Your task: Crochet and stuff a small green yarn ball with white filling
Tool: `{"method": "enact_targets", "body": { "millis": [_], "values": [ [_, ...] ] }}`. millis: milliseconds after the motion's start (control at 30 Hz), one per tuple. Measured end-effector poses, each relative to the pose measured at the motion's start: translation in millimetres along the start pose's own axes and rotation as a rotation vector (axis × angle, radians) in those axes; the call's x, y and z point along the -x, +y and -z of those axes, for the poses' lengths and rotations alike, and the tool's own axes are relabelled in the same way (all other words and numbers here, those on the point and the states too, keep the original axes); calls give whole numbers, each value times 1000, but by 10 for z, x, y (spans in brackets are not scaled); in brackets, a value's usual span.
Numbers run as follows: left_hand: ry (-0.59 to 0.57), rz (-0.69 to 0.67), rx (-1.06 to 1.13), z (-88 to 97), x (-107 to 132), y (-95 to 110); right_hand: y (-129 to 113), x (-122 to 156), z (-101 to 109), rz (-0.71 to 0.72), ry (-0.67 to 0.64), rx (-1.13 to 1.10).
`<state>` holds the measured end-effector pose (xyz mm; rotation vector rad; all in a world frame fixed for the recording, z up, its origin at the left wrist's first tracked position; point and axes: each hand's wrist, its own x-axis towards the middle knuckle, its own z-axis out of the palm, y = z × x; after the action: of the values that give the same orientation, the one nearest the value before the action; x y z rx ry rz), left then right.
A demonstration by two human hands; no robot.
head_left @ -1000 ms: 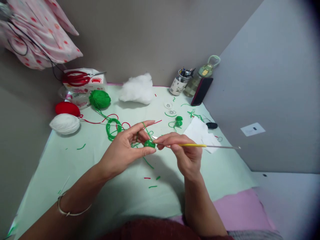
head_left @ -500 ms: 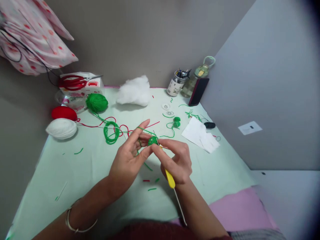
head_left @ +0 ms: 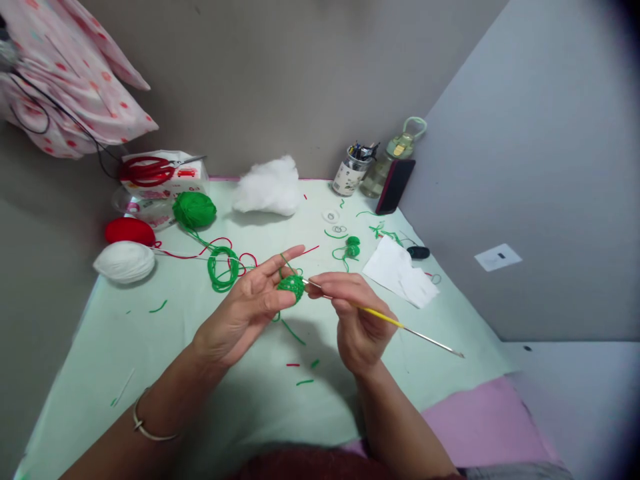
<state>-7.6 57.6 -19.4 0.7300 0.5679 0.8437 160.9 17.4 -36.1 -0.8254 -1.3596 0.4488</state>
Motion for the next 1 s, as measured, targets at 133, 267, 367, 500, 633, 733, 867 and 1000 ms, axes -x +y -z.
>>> {"method": "enact_targets", "body": {
  "millis": [133,267,367,500,633,733,867,1000],
  "values": [
    [39,9,-12,29,-13,30,-14,-27,8,-95,5,-110],
    [46,23,-13,27,-21,41,-29,-56,36,-260,16,-199],
    [15,33,-28,22,-25,47,-27,-72,57,-325,3,-240],
    [-13,47,-34,29,-30,45,-9,-84,68,-351,-23,-280],
    [-41,52,-27,53,-35,21,3,-83,70,-356,-55,-319],
    [-45,59,-29,65,-37,8,7,-88,61,-344,-60,-349],
    [-27,50,-70,55,-36,15,10,-115,47,-395,-9,-336],
    [-26,12,-123,50,-38,25,9,-143,53,-442,25,-340]
  ]
}}
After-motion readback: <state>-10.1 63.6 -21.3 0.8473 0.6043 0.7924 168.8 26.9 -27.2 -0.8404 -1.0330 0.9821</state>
